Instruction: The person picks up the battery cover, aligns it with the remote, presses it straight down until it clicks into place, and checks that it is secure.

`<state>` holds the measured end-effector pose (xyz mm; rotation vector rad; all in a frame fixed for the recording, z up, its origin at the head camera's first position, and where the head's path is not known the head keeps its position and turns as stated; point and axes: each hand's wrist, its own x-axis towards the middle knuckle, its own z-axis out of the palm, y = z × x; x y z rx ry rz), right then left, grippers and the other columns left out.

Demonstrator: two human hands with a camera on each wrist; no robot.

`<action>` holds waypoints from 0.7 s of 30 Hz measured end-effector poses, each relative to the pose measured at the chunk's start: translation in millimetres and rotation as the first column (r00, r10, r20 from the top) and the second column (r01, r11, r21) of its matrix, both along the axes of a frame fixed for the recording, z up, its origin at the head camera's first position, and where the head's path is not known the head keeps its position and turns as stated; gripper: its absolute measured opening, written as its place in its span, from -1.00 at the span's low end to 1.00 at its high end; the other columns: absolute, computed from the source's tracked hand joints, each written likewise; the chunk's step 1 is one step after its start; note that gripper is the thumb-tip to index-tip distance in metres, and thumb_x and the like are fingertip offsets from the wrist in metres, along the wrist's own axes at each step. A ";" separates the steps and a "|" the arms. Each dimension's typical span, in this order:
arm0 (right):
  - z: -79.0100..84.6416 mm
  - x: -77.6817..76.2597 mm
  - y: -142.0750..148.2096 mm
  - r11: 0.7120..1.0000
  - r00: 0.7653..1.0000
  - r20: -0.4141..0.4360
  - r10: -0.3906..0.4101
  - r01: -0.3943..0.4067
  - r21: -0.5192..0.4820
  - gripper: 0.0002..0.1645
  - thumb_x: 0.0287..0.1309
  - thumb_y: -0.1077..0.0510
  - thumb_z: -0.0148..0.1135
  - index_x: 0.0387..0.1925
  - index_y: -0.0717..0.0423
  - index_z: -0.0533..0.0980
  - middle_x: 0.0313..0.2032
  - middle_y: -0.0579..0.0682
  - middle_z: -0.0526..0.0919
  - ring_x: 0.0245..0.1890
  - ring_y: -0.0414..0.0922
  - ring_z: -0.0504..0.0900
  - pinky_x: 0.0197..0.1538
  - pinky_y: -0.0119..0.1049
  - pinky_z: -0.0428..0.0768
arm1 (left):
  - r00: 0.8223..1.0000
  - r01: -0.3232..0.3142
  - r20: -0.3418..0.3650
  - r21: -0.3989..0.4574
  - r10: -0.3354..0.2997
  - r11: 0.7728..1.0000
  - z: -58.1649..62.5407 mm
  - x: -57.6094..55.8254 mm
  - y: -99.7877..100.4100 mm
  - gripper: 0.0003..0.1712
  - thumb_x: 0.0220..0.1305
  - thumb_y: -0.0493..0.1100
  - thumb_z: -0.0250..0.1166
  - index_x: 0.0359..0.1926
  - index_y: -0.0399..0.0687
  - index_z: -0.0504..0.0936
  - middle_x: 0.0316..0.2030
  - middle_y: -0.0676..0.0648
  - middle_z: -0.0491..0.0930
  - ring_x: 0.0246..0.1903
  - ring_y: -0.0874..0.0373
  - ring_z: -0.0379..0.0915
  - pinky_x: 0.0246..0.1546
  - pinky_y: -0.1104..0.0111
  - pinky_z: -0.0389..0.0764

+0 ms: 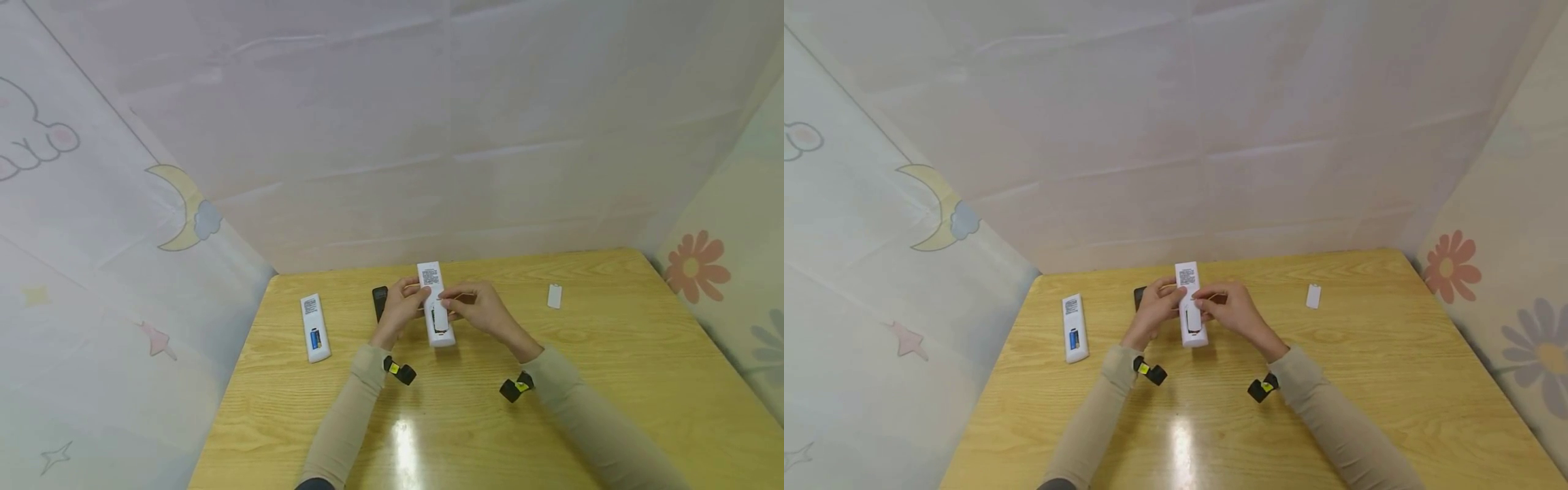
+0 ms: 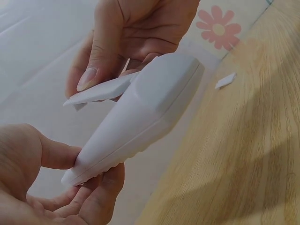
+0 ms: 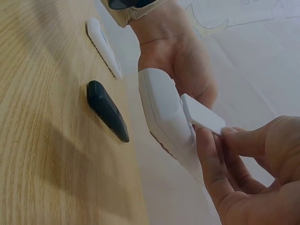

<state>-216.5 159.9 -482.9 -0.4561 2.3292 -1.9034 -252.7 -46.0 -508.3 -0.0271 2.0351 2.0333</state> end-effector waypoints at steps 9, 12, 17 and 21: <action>-1.9 2.8 -2.5 1.000 1.000 0.012 -0.002 0.002 0.003 -0.77 0.40 0.39 0.34 0.02 0.41 0.71 0.03 0.40 0.71 -0.20 0.08 0.81 -0.14 -0.02 0.85 | 1.000 -0.006 0.005 -0.007 0.006 1.000 -0.5 -0.4 -0.7 -0.41 0.52 -0.08 0.36 0.45 -0.15 0.46 0.20 -0.22 0.68 0.02 -0.03 0.75 -0.04 0.15 0.83; -4.2 3.6 -2.7 1.000 1.000 0.013 -0.005 0.005 0.009 -0.78 0.40 0.39 0.35 0.02 0.41 0.72 0.04 0.39 0.71 -0.21 0.06 0.81 -0.13 0.04 0.84 | 1.000 -0.004 0.009 -0.010 0.005 1.000 -1.2 -0.2 -0.4 -0.40 0.52 -0.07 0.36 0.46 -0.15 0.45 0.21 -0.23 0.67 0.02 -0.03 0.74 -0.03 0.15 0.83; -5.9 4.0 -3.3 1.000 1.000 0.006 -0.013 0.013 0.009 -0.78 0.39 0.40 0.34 0.01 0.41 0.72 0.04 0.37 0.70 -0.23 -0.01 0.80 -0.10 0.12 0.81 | 1.000 -0.002 0.003 -0.014 0.002 1.000 -1.7 -0.6 0.3 -0.39 0.52 -0.07 0.36 0.47 -0.15 0.44 0.22 -0.22 0.66 0.04 -0.01 0.73 -0.02 0.15 0.82; -3.1 5.4 -3.6 1.000 1.000 0.004 -0.006 0.006 0.020 -0.78 0.40 0.39 0.34 0.01 0.41 0.72 0.02 0.37 0.71 -0.21 0.05 0.80 -0.13 0.00 0.85 | 1.000 -0.005 0.001 -0.007 0.005 1.000 -1.1 -0.9 0.3 -0.39 0.52 -0.06 0.36 0.46 -0.15 0.45 0.21 -0.22 0.66 0.04 -0.02 0.73 -0.02 0.14 0.82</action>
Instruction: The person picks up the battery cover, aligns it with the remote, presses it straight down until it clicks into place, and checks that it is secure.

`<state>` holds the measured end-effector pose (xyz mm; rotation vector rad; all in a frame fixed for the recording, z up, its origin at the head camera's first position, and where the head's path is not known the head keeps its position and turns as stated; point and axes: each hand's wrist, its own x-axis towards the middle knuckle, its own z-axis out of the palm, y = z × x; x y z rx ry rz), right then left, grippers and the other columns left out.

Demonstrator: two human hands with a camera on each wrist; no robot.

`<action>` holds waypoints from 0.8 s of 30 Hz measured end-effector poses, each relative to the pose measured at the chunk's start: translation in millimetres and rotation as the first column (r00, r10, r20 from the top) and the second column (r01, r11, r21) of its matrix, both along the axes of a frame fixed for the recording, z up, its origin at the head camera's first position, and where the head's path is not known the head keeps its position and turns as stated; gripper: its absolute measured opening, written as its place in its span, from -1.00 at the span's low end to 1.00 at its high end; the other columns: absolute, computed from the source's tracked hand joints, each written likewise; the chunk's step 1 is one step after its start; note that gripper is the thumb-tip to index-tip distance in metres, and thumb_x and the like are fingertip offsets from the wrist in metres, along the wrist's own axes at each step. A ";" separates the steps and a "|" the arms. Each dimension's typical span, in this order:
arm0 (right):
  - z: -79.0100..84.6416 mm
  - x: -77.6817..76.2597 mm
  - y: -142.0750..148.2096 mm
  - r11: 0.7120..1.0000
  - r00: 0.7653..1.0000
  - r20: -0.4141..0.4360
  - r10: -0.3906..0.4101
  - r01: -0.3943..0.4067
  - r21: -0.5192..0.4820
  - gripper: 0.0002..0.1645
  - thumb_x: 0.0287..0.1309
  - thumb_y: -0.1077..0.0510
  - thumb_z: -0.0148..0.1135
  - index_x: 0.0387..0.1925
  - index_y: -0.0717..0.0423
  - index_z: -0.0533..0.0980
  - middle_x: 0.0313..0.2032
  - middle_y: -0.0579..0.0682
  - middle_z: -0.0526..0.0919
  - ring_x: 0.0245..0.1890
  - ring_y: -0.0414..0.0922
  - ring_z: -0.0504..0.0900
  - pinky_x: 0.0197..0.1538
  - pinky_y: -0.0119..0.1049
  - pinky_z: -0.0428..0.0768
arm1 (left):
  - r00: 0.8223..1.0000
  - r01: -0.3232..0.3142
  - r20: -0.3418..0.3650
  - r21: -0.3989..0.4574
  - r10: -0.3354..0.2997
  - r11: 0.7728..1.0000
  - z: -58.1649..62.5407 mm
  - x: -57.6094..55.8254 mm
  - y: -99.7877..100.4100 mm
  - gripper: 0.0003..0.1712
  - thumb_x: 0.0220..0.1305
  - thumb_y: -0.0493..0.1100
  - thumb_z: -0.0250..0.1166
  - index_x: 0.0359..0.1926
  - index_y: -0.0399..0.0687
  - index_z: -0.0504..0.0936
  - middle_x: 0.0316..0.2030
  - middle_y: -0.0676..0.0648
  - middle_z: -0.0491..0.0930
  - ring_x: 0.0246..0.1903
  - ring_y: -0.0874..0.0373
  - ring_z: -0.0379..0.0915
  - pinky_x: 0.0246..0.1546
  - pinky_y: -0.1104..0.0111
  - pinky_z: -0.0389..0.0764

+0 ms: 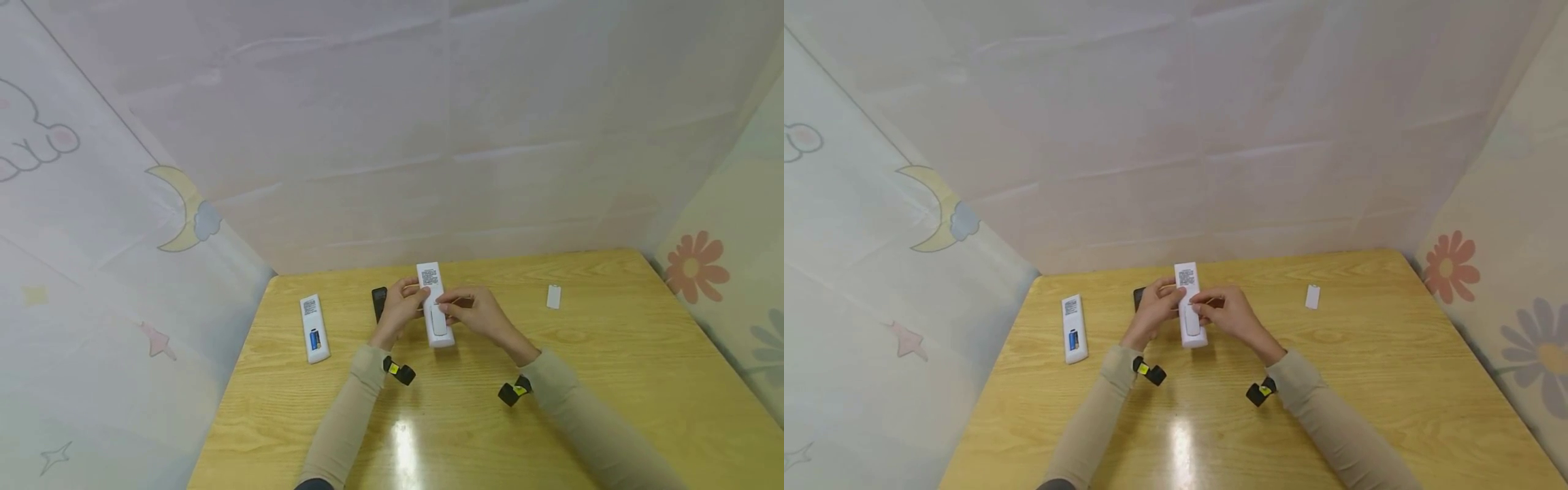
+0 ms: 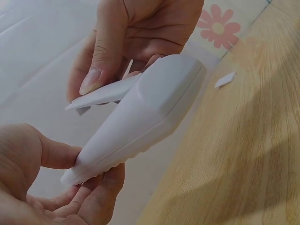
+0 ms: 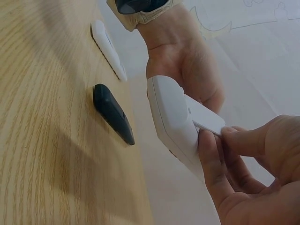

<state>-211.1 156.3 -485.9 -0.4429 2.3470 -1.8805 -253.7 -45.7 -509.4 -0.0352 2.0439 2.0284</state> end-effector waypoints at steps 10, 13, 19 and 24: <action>-0.3 0.9 1.9 0.999 1.000 0.000 0.001 -0.001 0.034 -0.77 0.42 0.34 0.35 0.03 0.38 0.72 0.01 0.35 0.73 -0.16 0.10 0.80 -0.19 -0.32 0.82 | 1.000 -0.004 0.002 -0.002 0.004 1.000 2.1 0.1 2.0 -0.39 0.53 -0.06 0.36 0.46 -0.16 0.45 0.21 -0.23 0.66 0.05 -0.06 0.74 -0.01 0.13 0.82; -1.0 0.4 1.7 0.999 1.000 -0.009 -0.002 0.002 0.049 -0.76 0.43 0.31 0.35 0.03 0.37 0.72 0.02 0.35 0.74 -0.14 0.11 0.80 -0.19 -0.31 0.82 | 1.000 -0.006 0.002 0.001 0.006 1.000 2.3 -0.1 1.8 -0.39 0.52 -0.07 0.36 0.46 -0.16 0.45 0.20 -0.23 0.66 0.05 -0.05 0.74 -0.01 0.13 0.82; -0.7 -1.2 1.3 0.997 1.000 -0.025 -0.004 0.006 0.073 -0.76 0.44 0.29 0.36 0.02 0.37 0.73 0.03 0.35 0.74 -0.17 0.07 0.78 -0.21 -0.32 0.81 | 1.000 0.001 0.006 0.000 -0.001 1.000 3.7 -0.8 2.0 -0.39 0.52 -0.08 0.36 0.46 -0.17 0.45 0.19 -0.22 0.68 0.03 -0.02 0.73 -0.03 0.16 0.83; -0.5 -2.4 -0.3 0.994 0.999 -0.034 -0.016 0.019 0.106 -0.77 0.44 0.26 0.37 0.01 0.32 0.74 0.02 0.31 0.75 -0.22 -0.01 0.75 -0.25 -0.37 0.78 | 1.000 0.006 0.007 0.003 -0.006 1.000 5.3 -0.9 1.4 -0.38 0.53 -0.09 0.35 0.48 -0.18 0.43 0.20 -0.22 0.67 0.03 -0.02 0.73 -0.03 0.17 0.83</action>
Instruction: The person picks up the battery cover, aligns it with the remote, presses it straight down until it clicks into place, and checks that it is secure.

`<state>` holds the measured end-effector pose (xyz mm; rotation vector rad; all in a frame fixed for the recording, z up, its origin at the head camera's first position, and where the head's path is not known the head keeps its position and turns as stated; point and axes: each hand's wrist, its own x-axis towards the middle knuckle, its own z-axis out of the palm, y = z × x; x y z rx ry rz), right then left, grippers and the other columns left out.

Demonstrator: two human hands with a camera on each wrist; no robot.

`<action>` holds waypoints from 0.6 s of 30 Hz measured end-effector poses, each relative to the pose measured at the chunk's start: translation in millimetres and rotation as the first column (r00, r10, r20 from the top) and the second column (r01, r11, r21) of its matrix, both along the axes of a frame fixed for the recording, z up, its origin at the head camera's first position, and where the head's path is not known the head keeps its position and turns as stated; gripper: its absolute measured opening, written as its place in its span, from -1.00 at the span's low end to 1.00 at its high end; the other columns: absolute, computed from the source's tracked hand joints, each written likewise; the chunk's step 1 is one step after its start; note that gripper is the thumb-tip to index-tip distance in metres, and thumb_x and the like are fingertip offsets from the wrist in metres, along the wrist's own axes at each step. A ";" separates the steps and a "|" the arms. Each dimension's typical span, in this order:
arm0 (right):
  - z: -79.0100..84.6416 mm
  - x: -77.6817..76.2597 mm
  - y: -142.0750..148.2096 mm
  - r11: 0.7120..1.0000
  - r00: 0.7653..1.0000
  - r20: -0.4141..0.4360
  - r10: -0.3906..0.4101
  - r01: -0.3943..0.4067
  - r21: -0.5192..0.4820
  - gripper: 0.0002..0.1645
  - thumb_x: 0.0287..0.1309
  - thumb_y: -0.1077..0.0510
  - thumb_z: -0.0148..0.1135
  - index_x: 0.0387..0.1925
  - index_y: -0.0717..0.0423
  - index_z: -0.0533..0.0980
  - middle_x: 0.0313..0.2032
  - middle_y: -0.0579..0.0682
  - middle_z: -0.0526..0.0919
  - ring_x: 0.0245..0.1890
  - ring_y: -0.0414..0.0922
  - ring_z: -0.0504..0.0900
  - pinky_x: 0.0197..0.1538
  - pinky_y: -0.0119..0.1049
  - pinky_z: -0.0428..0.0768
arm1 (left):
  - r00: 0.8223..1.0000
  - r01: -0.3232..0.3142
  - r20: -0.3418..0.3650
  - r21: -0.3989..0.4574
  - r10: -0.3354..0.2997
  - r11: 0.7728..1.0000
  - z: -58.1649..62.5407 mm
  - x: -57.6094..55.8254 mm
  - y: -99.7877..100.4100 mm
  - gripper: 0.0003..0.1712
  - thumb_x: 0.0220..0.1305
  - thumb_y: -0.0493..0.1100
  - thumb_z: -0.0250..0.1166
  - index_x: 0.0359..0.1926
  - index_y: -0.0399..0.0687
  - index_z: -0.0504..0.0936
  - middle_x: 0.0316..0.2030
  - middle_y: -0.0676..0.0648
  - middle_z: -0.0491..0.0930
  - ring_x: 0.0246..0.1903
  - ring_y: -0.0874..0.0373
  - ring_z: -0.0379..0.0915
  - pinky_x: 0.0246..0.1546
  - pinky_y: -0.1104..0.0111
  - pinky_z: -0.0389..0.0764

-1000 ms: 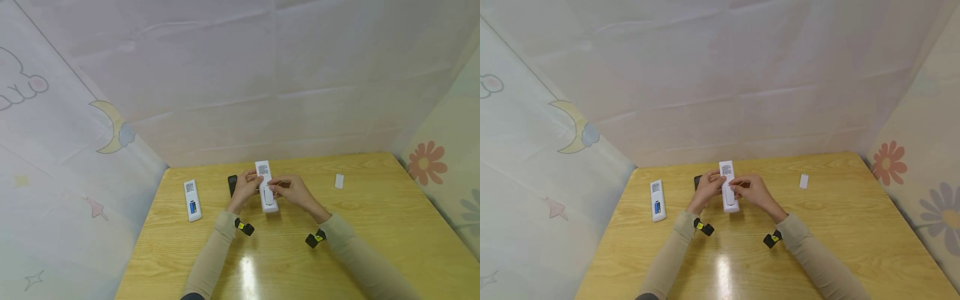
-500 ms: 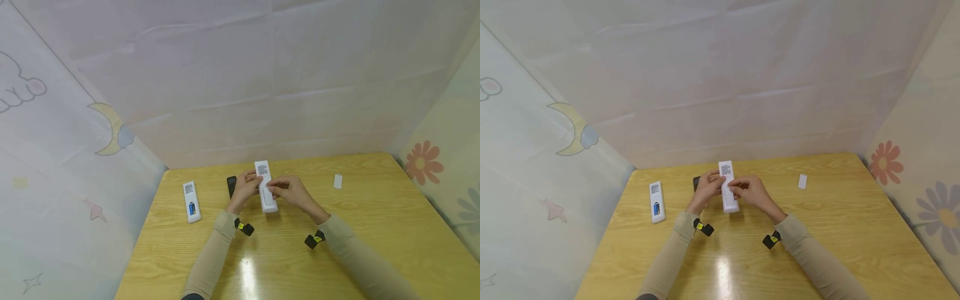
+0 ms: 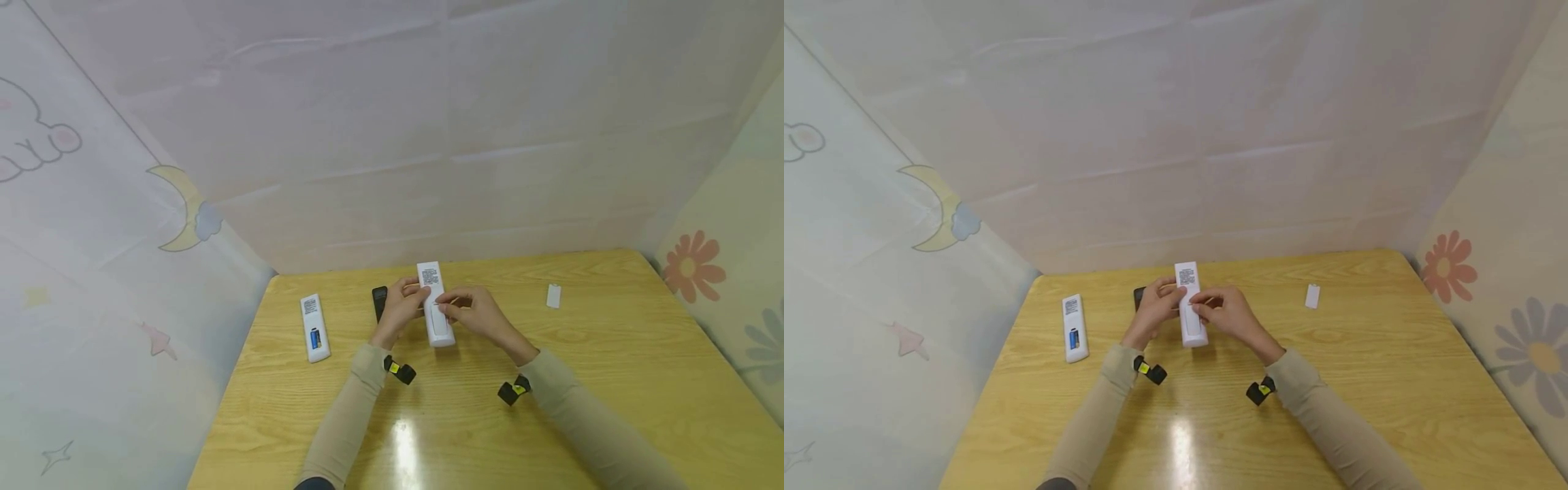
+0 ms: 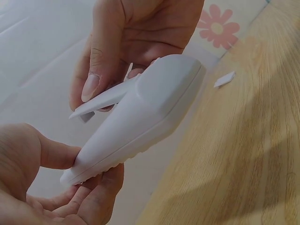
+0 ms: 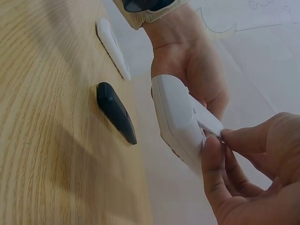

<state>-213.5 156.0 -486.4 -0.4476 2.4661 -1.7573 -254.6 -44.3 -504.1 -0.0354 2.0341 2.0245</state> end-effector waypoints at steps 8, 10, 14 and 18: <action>-4.8 -1.2 -1.0 1.000 1.000 -0.011 -0.001 0.001 0.018 -0.76 0.42 0.26 0.39 0.01 0.33 0.74 -0.02 0.32 0.75 -0.24 0.02 0.76 -0.28 -0.35 0.78 | 1.000 0.005 -0.010 0.002 -0.005 1.000 -0.1 0.5 -0.1 -0.37 0.53 -0.07 0.35 0.48 -0.17 0.43 0.21 -0.23 0.65 0.05 -0.05 0.73 -0.01 0.14 0.82; -5.3 -1.4 -0.9 1.000 1.000 -0.006 -0.005 0.005 0.024 -0.76 0.42 0.26 0.39 0.02 0.33 0.73 -0.02 0.31 0.75 -0.24 0.02 0.75 -0.28 -0.35 0.78 | 1.000 0.011 -0.017 0.003 -0.011 1.000 -0.2 0.4 0.0 -0.37 0.53 -0.06 0.36 0.48 -0.16 0.43 0.22 -0.23 0.64 0.05 -0.05 0.74 -0.01 0.14 0.82; -4.5 -1.0 -1.2 0.999 1.000 0.006 -0.011 0.011 0.030 -0.76 0.41 0.27 0.39 0.02 0.32 0.73 -0.02 0.29 0.74 -0.22 0.02 0.75 -0.24 -0.26 0.81 | 1.000 0.019 -0.018 0.006 -0.019 1.000 -0.8 0.1 -0.5 -0.38 0.53 -0.05 0.36 0.48 -0.13 0.43 0.23 -0.22 0.64 0.04 -0.04 0.75 0.00 0.15 0.82; -3.8 -0.6 -2.6 0.999 1.000 0.010 -0.011 0.010 0.035 -0.77 0.39 0.29 0.39 0.01 0.32 0.72 -0.03 0.29 0.73 -0.22 0.01 0.74 -0.17 -0.01 0.84 | 1.000 0.018 -0.015 0.004 -0.018 1.000 -1.2 0.3 -1.6 -0.38 0.52 -0.04 0.36 0.47 -0.11 0.44 0.22 -0.20 0.65 0.02 -0.02 0.75 -0.01 0.15 0.82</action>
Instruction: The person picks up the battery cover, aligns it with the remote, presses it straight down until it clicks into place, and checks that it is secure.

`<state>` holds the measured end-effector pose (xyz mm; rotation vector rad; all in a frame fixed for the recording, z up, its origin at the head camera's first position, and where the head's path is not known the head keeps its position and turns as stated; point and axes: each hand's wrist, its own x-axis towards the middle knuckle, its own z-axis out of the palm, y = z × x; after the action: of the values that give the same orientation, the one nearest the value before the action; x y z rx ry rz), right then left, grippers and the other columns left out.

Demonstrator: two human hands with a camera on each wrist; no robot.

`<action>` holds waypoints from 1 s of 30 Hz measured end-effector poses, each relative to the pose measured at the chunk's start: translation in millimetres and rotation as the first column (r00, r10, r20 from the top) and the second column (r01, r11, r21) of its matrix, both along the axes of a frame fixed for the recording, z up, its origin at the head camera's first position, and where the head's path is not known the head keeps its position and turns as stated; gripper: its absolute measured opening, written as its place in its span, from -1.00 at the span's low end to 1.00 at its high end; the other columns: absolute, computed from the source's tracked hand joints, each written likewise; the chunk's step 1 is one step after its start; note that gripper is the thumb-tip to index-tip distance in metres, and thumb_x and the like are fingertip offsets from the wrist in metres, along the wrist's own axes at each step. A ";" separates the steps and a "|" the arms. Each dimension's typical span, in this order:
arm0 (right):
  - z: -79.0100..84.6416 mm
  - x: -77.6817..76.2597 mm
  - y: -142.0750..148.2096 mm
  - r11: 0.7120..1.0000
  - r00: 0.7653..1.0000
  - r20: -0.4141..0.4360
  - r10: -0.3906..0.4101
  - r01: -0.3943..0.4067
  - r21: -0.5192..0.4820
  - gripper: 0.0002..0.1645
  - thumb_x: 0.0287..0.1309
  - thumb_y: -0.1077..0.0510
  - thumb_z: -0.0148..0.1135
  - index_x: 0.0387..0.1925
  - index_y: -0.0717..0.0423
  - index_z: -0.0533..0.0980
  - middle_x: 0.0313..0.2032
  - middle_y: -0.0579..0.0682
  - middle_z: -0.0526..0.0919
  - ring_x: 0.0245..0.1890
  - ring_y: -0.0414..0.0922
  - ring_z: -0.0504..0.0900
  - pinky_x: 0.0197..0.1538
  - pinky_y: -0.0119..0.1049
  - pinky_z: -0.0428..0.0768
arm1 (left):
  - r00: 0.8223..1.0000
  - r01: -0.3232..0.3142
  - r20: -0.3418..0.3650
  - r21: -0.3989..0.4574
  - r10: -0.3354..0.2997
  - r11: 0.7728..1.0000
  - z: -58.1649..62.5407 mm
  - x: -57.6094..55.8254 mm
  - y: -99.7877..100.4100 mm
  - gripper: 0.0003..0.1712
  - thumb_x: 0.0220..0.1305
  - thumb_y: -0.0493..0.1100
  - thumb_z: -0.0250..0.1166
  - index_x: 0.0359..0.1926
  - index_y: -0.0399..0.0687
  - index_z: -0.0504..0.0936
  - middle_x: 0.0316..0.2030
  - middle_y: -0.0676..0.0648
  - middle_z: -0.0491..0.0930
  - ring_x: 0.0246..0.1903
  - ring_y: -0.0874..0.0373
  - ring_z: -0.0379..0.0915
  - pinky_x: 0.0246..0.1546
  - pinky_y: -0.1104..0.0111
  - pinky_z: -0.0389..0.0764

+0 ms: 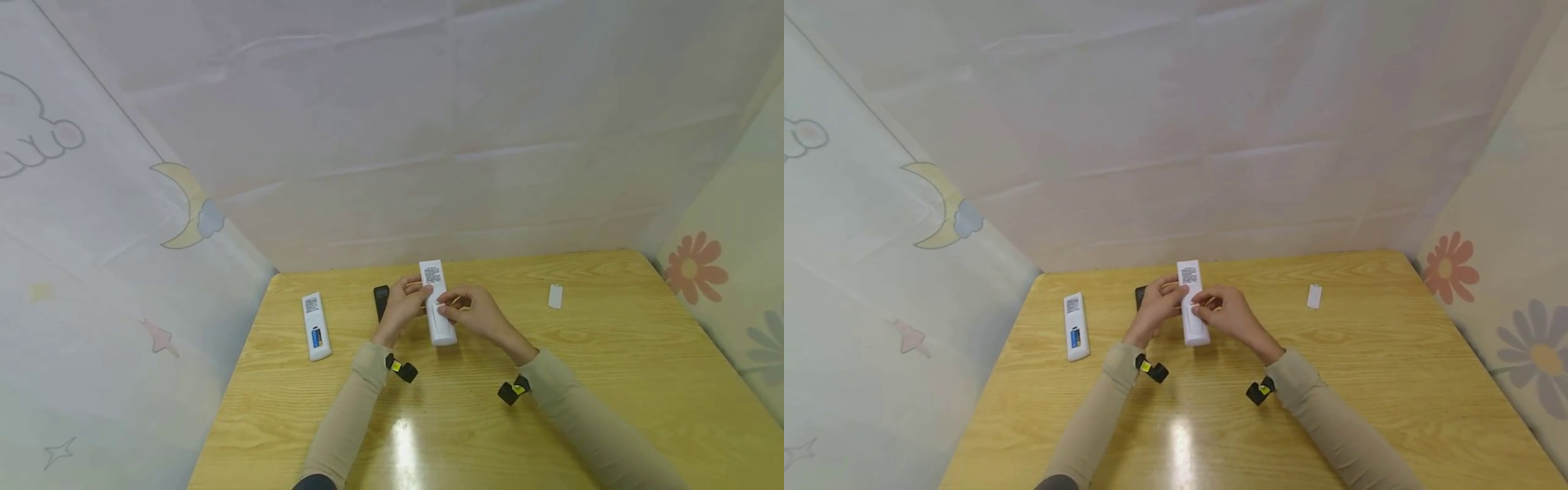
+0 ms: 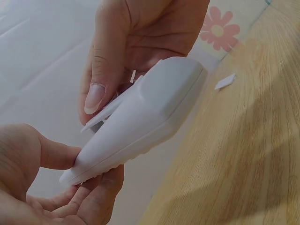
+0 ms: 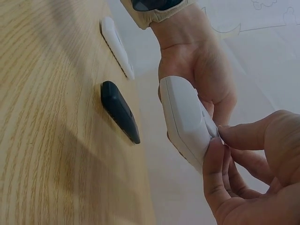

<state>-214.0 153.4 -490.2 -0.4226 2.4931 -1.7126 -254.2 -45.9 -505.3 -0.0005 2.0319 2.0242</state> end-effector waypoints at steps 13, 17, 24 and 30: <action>-1.5 2.7 -1.5 0.999 1.000 -0.005 -0.029 0.029 0.025 -0.79 0.36 0.28 0.42 -0.03 0.29 0.73 -0.07 0.24 0.72 -0.24 -0.01 0.69 -0.23 -0.17 0.82 | 1.000 -0.017 0.015 0.010 0.017 1.000 -1.1 -0.5 4.7 -0.42 0.54 -0.10 0.35 0.45 -0.14 0.45 0.18 -0.21 0.68 0.01 -0.02 0.75 -0.01 0.13 0.82; -2.5 3.7 -0.8 0.999 0.999 -0.021 -0.029 0.029 0.026 -0.80 0.35 0.27 0.43 -0.04 0.29 0.73 -0.08 0.23 0.73 -0.24 -0.01 0.69 -0.26 -0.33 0.76 | 1.000 -0.022 0.013 0.006 0.022 1.000 -0.9 -0.9 5.1 -0.42 0.52 -0.10 0.36 0.44 -0.13 0.46 0.17 -0.20 0.69 -0.01 -0.02 0.75 -0.02 0.13 0.83; -7.0 2.0 -0.8 0.999 0.998 -0.053 -0.044 0.044 0.001 -0.78 0.34 0.20 0.48 -0.08 0.26 0.73 -0.14 0.19 0.73 -0.25 -0.01 0.68 -0.26 -0.36 0.70 | 1.000 -0.009 0.003 -0.002 0.009 1.000 0.8 -1.0 5.2 -0.42 0.52 -0.08 0.37 0.44 -0.13 0.47 0.17 -0.20 0.69 -0.01 -0.03 0.76 -0.05 0.14 0.83; -6.3 2.0 -1.8 0.998 0.997 -0.052 -0.061 0.060 -0.016 -0.78 0.32 0.20 0.49 -0.10 0.27 0.72 -0.18 0.18 0.72 -0.25 0.00 0.68 -0.23 -0.35 0.70 | 1.000 -0.001 -0.004 -0.003 0.001 1.000 2.0 -1.7 5.3 -0.42 0.53 -0.09 0.35 0.45 -0.14 0.46 0.19 -0.21 0.67 0.01 -0.02 0.75 -0.05 0.15 0.83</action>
<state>-212.0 151.6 -496.5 -0.4025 2.5568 -1.7653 -255.9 -40.6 -503.3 0.0018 2.0373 2.0238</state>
